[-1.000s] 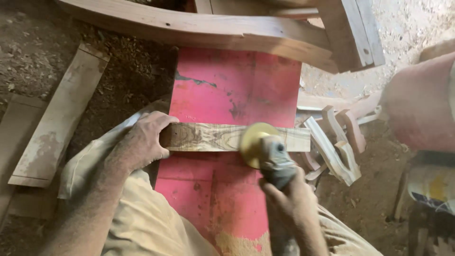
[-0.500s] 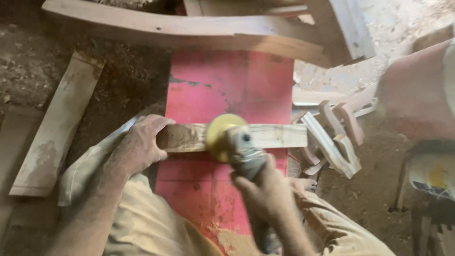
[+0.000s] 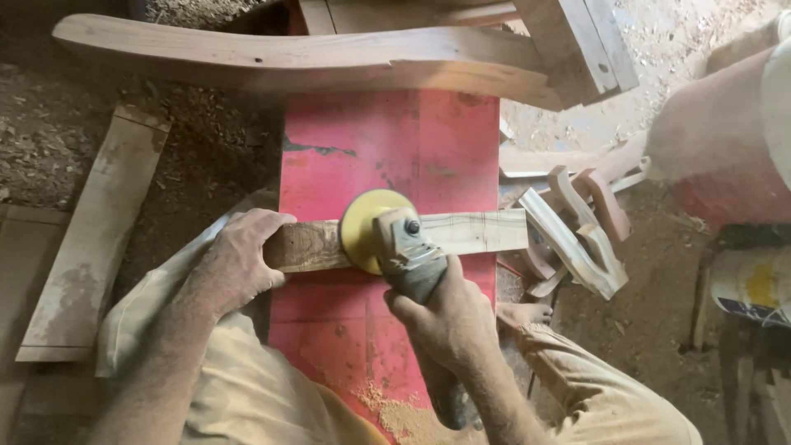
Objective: Sanding pieces of wood using a handheld angle grinder with a sanding disc.
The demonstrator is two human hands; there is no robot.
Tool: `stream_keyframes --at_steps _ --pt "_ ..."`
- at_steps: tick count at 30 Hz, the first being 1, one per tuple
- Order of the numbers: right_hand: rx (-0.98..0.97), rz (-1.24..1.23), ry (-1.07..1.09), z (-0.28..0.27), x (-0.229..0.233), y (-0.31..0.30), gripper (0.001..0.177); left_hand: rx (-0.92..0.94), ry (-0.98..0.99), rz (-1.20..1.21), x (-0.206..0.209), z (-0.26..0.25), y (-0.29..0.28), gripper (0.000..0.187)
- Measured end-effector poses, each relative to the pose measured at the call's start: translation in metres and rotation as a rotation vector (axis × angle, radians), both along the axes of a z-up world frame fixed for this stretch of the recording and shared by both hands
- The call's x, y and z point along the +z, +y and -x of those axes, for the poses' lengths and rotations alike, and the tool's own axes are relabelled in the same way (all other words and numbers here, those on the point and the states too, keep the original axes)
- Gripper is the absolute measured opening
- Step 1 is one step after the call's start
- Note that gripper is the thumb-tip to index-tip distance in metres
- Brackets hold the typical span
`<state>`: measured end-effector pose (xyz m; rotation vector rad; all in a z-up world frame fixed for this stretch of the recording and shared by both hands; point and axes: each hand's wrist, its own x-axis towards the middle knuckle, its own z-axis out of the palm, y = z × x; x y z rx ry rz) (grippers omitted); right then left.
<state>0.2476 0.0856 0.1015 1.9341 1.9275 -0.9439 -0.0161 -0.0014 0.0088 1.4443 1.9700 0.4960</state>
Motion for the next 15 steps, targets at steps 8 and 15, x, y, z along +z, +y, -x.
stream_keyframes --at_steps 8,15 --pt "-0.06 -0.088 -0.072 -0.066 -0.024 0.032 0.072 -0.012 0.001 -0.041 -0.004 0.004 -0.002 0.081" --pt "-0.012 -0.104 -0.02 -0.03 -0.025 0.012 0.073 -0.039 0.011 -0.109 -0.003 0.004 -0.001 0.078"
